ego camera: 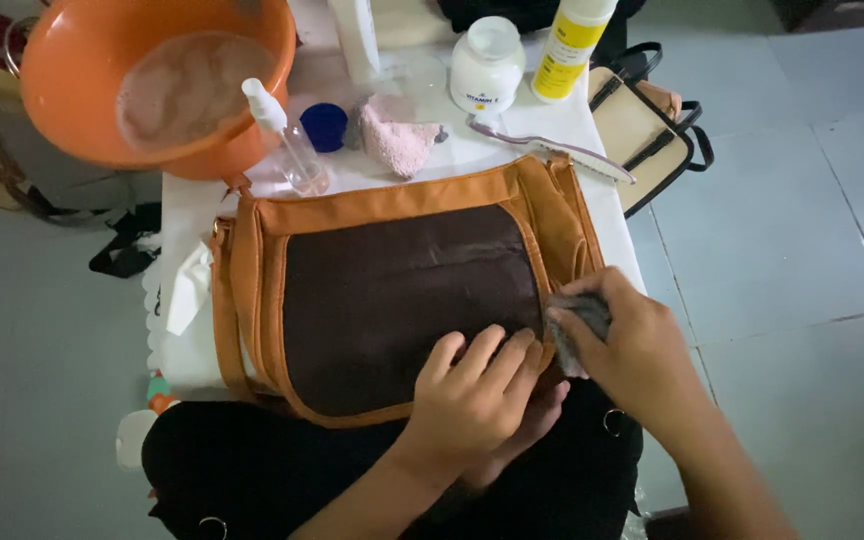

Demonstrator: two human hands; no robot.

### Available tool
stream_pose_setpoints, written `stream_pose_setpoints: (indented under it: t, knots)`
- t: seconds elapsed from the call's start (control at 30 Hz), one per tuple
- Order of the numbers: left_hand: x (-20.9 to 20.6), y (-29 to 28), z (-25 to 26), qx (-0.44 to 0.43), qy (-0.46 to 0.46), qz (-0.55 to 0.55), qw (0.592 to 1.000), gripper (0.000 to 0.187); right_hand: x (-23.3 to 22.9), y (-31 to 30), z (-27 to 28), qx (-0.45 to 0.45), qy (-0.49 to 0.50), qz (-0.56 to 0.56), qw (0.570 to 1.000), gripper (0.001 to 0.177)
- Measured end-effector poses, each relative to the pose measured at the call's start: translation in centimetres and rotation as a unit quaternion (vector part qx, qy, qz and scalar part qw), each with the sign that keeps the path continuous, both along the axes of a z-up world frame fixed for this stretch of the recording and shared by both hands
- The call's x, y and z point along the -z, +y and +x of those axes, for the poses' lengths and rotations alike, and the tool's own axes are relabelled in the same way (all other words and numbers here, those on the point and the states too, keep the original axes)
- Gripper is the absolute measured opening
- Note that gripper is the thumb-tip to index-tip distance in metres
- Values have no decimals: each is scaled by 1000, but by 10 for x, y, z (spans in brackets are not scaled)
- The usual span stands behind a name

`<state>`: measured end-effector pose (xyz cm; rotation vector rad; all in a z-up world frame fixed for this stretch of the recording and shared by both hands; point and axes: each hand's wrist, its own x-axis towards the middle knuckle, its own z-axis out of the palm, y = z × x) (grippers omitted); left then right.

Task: Cleaning the mesh area of a leather bag using a cleaning solution and a toothbrush.

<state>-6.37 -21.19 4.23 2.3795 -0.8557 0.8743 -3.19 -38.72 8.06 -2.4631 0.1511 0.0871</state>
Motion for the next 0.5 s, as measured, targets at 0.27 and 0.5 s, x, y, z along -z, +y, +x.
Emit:
stream_pose_setpoints:
  t: [0.27,0.5]
  knots:
    - [6,-5,1,-12,14,1,1000,32,7,-17,12,-182,-62,-88,977,6]
    - [17,-6,2,0,11,4,1000,33,13,-9,22,-258,-236,-193,917,12]
